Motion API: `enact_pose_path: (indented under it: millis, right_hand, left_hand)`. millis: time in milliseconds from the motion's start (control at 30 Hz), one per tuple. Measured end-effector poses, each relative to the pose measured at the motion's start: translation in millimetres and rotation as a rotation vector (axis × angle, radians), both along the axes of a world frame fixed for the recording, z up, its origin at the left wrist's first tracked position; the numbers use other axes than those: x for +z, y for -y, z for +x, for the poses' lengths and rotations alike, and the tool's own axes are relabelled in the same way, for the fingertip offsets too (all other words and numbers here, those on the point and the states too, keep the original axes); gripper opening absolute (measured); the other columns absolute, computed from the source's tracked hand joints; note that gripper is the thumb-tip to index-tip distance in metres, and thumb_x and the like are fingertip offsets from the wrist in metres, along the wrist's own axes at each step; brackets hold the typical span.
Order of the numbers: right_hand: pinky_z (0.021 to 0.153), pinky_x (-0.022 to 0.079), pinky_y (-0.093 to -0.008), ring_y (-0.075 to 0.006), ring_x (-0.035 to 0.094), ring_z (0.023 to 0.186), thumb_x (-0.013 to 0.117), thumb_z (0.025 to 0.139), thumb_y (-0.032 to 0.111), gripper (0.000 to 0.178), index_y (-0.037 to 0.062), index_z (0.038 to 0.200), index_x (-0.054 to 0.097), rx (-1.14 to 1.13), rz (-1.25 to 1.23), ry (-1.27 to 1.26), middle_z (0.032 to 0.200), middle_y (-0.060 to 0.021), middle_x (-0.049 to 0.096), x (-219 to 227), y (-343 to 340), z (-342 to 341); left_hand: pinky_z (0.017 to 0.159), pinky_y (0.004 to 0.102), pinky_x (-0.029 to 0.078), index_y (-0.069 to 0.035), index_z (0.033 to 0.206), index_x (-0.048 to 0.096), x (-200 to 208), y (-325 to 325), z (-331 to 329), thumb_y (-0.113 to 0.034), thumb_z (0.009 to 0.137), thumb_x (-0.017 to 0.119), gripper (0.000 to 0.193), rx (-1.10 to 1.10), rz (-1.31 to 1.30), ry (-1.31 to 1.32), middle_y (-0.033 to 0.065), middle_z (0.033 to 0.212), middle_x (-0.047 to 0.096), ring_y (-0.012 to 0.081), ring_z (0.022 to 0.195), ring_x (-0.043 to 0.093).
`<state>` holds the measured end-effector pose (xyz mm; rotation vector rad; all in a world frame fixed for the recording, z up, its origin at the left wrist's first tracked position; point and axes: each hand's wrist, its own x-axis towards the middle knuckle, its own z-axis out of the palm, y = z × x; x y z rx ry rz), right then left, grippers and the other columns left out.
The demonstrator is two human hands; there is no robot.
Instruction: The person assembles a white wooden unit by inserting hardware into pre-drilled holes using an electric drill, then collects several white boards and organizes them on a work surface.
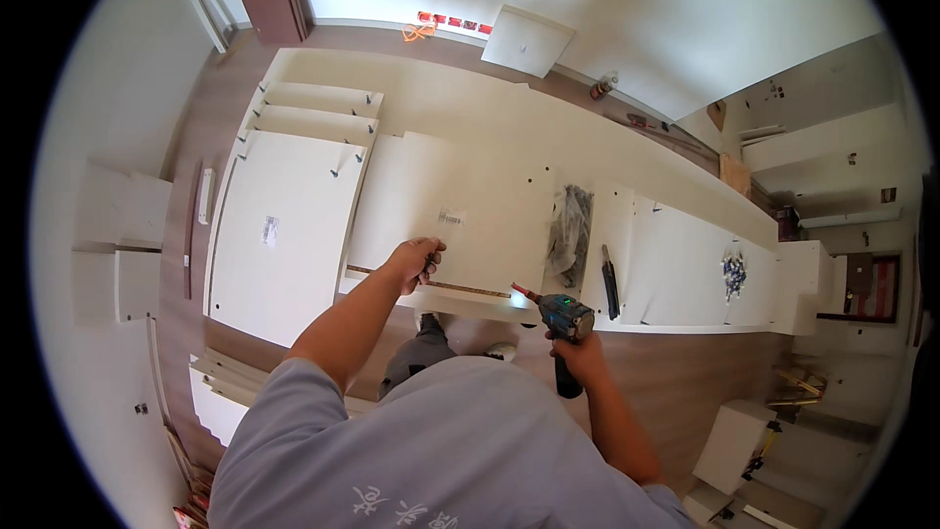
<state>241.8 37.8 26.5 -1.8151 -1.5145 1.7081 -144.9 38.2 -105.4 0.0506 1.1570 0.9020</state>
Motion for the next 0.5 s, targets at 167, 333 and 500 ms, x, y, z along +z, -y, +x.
enact_pose_path:
  millis: [167,333,500]
  right_hand:
    - [0.08,0.056,-0.0465,-0.0423,0.071,0.09,0.073,0.077,0.028,0.039,-0.0013,0.103,0.07,0.302,0.139,0.446,0.095,-0.0236,0.073,7.6,-31.8,-11.7]
    - [0.08,0.056,-0.0458,-0.0439,0.069,0.093,0.071,0.078,0.024,0.035,0.0031,0.105,0.07,0.51,0.103,0.643,0.096,-0.0237,0.073,42.1,-51.5,-54.2]
    - [0.068,0.056,-0.0408,-0.0324,0.071,0.072,0.072,0.078,0.017,0.033,0.0004,0.106,0.066,0.395,-0.089,0.448,0.088,-0.0204,0.071,39.9,-64.2,-53.8]
  left_hand:
    - [0.043,0.024,0.03,-0.008,0.106,0.064,2.8,12.4,0.9,-0.029,0.099,0.062,0.022,-0.013,0.07,-0.023,0.0001,0.077,0.056,0.0092,0.054,0.045]
    - [0.046,0.0242,0.031,-0.004,0.109,0.066,6.4,16.9,-6.8,-0.024,0.093,0.071,0.026,0.016,0.104,0.077,0.0002,0.077,0.058,0.0088,0.058,0.048]
    - [0.049,0.024,0.031,-0.003,0.11,0.066,6.8,19.2,-5.1,-0.015,0.085,0.08,0.031,-0.01,0.131,0.067,-0.0008,0.078,0.057,0.0081,0.061,0.047]
